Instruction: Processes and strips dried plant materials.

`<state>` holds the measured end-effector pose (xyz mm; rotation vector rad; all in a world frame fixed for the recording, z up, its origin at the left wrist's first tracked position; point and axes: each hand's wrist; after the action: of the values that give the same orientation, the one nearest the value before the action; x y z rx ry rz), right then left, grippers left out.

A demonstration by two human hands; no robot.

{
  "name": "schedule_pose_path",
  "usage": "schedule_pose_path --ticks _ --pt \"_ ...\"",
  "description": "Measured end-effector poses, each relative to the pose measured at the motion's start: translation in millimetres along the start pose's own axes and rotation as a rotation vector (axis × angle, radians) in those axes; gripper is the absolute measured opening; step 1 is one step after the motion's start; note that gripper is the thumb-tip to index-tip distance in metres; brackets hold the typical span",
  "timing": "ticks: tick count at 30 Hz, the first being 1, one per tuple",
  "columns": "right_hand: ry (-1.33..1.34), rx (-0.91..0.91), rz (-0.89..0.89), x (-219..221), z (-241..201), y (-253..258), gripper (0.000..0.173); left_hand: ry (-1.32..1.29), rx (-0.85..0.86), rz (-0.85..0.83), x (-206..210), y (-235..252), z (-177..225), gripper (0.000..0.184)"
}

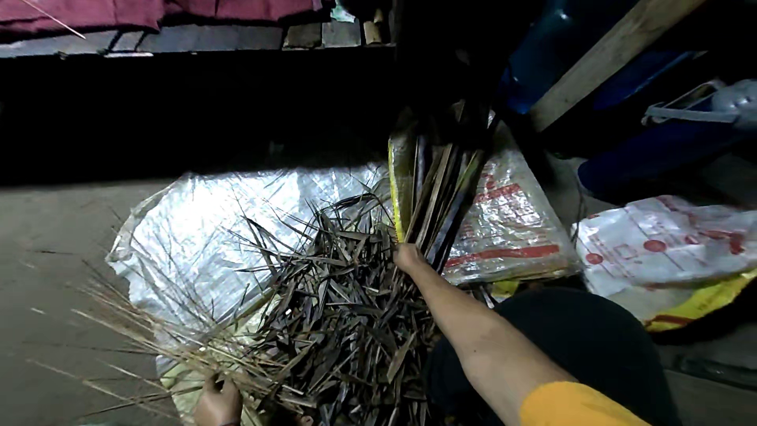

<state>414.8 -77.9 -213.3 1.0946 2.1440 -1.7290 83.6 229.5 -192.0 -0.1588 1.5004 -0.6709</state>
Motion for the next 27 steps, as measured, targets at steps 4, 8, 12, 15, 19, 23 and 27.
schedule_pose_path --ticks 4,8,12,15,19,23,27 --pt "0.177 -0.032 0.196 -21 -16 -26 0.035 -0.057 0.258 0.133 -17 -21 38 0.036" --pt "0.414 -0.214 0.181 -27 -57 -120 0.030 -0.401 0.431 -0.112 -41 -72 113 0.034" --pt "0.456 -0.382 -0.299 -10 -51 -264 0.027 -0.717 0.344 -0.709 -60 -132 159 0.062" --pt "0.523 -0.494 -0.588 -17 -10 -323 0.023 -0.713 0.356 -0.895 -62 -173 149 0.063" --pt "0.702 -0.344 -0.316 -49 28 -313 0.025 -0.620 0.379 -0.988 -66 -221 119 0.025" --pt "0.766 -0.195 -0.070 -62 31 -272 0.030 -0.614 0.459 -0.822 -79 -258 62 0.035" --pt "0.733 -0.163 0.002 -47 23 -249 0.049 -0.602 0.524 -0.694 -98 -299 0 0.045"
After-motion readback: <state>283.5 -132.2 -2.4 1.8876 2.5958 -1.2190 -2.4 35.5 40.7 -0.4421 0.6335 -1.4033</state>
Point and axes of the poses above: each hand's wrist, its own y-axis towards the middle knuckle, its own x-axis out of the palm, z = x × y, and after that the axes turned 11 degrees about y, right-handed
